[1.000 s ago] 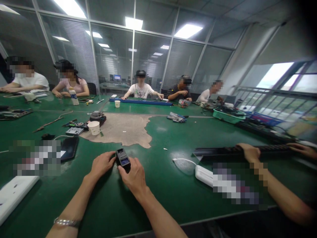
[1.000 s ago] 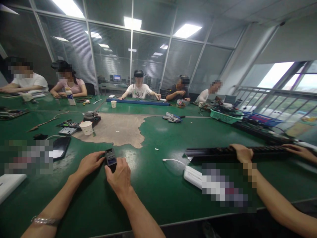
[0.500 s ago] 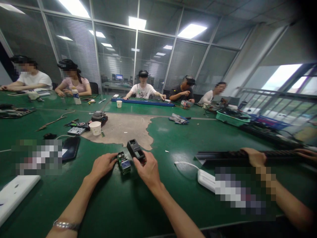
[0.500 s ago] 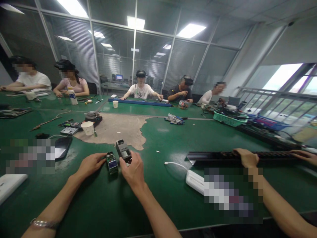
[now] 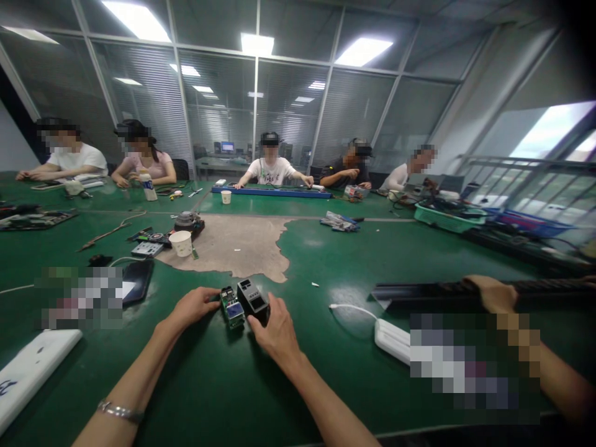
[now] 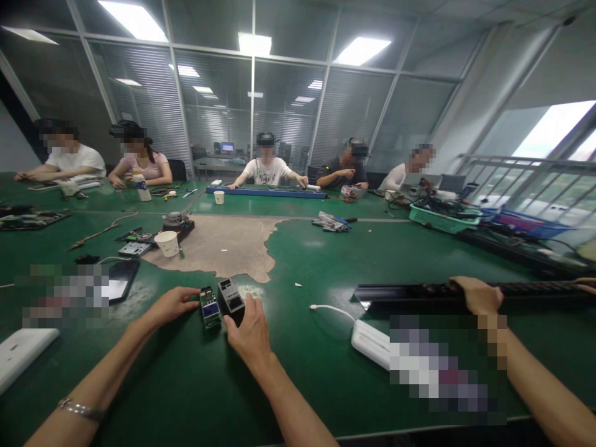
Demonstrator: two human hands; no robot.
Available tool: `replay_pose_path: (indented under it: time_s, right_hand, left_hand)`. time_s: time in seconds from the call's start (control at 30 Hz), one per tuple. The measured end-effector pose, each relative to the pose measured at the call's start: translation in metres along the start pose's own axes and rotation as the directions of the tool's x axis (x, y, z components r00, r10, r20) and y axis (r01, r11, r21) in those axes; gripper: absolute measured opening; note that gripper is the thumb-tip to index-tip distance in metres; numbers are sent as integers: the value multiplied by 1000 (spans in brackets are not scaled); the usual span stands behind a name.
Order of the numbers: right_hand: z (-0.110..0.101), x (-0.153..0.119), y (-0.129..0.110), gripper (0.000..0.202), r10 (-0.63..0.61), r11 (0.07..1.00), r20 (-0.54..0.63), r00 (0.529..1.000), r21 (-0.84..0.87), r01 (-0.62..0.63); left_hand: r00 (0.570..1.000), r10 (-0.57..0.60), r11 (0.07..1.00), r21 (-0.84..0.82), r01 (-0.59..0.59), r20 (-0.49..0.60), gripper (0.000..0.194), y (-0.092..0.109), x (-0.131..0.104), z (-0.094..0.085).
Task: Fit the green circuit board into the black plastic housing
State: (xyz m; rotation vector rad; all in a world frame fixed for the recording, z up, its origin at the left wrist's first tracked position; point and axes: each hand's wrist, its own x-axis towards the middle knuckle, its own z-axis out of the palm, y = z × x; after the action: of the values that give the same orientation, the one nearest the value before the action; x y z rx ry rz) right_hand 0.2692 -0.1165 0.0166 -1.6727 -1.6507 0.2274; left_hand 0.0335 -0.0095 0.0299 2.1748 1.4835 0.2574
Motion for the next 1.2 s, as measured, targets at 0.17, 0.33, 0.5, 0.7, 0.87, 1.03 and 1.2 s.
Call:
replay_pose_path:
  time_s: [0.17, 0.33, 0.5, 0.7, 0.87, 1.03, 1.2]
  right_hand:
    - [1, 0, 0, 64, -3, 1000, -2, 1000, 3, 3]
    - [5, 4, 1, 43, -17, 1000, -19, 1000, 15, 17]
    - [-4, 11, -3, 23, -28, 992, -59, 998, 122, 35]
    - [-10, 18, -36, 22, -71, 978, -103, 992, 189, 90]
    - [6, 16, -56, 26, -38, 992, -86, 996, 120, 48]
    - [16, 9, -63, 31, -19, 999, -49, 999, 29, 21]
    - [17, 2, -65, 34, -29, 999, -40, 999, -25, 28]
  left_hand:
    - [992, 27, 990, -144, -10, 122, 63, -12, 8, -2]
    - [987, 119, 979, -175, -100, 105, 56, -20, 4, 4]
    - [983, 166, 973, -177, -150, 78, 51, -16, 2, 1]
    - [987, 146, 976, -174, -133, 62, 56, -18, 2, 1]
    - [990, 137, 980, -148, -131, 30, 60, -24, 4, 5]
    - [991, 131, 979, -160, -125, 24, 62, -25, 5, 6]
    - [989, 148, 978, -150, -144, 14, 61, -25, 4, 4]
